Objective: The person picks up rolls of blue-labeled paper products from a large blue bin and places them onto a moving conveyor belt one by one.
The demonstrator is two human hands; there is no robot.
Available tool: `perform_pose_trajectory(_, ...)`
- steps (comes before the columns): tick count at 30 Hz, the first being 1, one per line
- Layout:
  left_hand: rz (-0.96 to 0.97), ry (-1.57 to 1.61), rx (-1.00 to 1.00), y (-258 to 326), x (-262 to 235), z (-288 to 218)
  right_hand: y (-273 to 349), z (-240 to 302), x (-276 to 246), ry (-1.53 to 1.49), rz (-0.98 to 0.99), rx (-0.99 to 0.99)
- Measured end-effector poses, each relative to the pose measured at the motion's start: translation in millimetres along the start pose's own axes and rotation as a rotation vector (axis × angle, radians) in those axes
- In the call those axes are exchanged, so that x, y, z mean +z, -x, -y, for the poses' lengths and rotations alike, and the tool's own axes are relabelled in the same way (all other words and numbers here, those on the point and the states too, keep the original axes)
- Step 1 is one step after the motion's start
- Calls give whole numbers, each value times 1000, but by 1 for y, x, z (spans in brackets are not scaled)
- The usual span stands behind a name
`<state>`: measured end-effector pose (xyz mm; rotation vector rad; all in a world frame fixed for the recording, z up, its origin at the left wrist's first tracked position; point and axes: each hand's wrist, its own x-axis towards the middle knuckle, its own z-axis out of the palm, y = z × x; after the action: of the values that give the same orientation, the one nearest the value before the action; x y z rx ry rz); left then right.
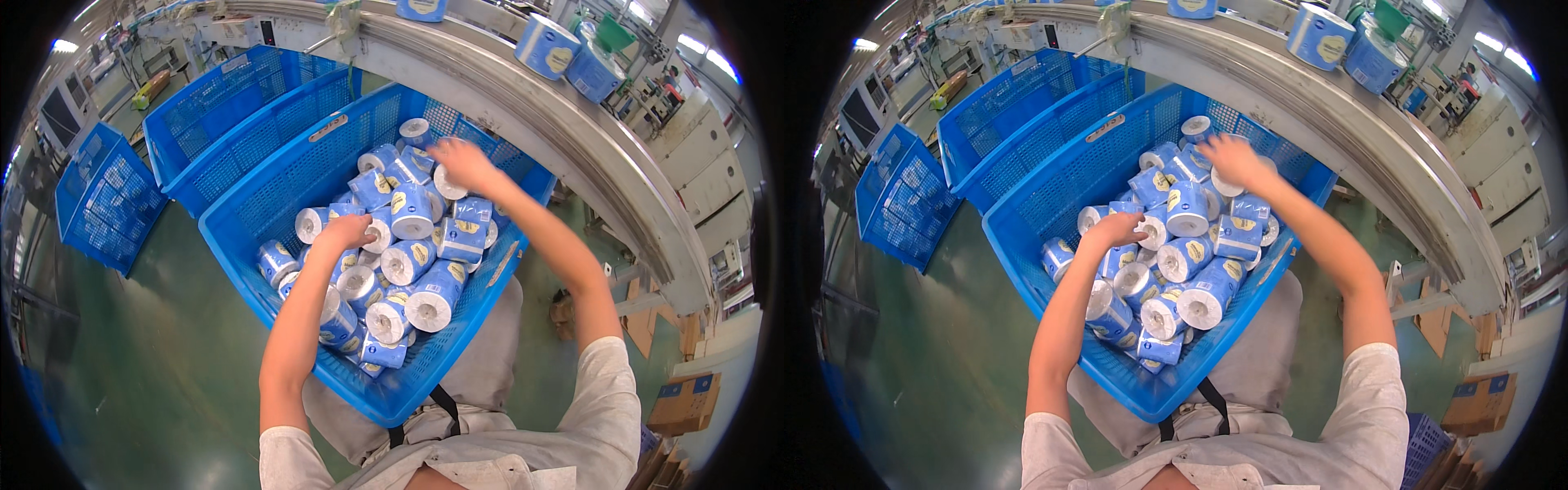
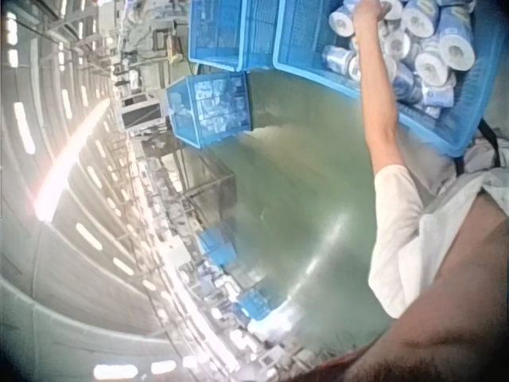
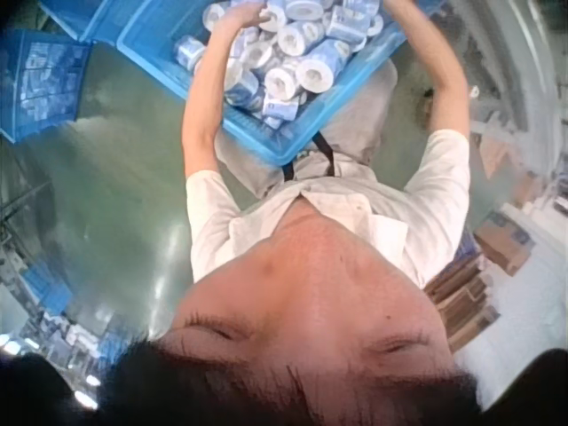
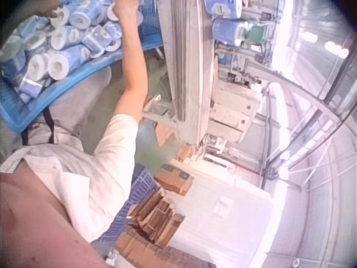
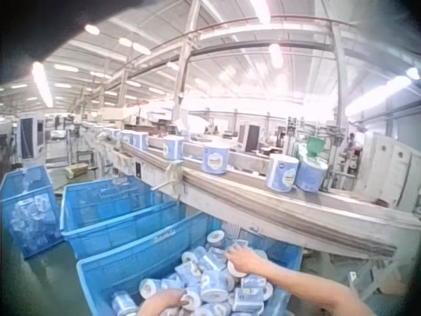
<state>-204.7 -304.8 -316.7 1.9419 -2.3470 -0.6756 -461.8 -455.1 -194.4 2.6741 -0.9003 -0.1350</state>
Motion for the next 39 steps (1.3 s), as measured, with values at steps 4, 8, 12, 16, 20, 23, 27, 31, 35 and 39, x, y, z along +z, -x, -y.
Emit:
perform_pose_trajectory(4, 21, -24, 12, -8, -6, -7, 31, -27, 130, 231, -92, -1)
perform_pose_trajectory(8, 16, -17, 25, -14, -15, -5, 3, -38, 128, 136, -25, 90)
perform_pose_trajectory(12, 42, 13, -29, -11, -17, -7, 10, -26, 79, -133, -205, 170)
perform_pose_trajectory(16, 41, 8, -51, 2, -9, 5, 31, 15, -43, -324, -655, 88)
perform_pose_trajectory(20, 17, 31, -21, -1, -19, -9, 75, -26, -168, -102, -1129, 200)
perform_pose_trajectory(23, 42, 4, -30, -3, -15, -8, 51, -90, -196, 74, -1176, 441)
perform_pose_trajectory(27, 44, -15, 43, -20, -5, -13, 0, -174, -182, 303, -968, 512)
perform_pose_trajectory(31, 19, -24, 23, -13, -8, -2, -25, -106, -159, 291, -1053, 385)
perform_pose_trajectory(35, 21, 9, -2, -5, 5, 7, -18, -15, -68, -257, -543, 76)
perform_pose_trajectory(39, 68, -64, -35, -6, -5, -8, 0, 44, 60, -565, 153, 179)
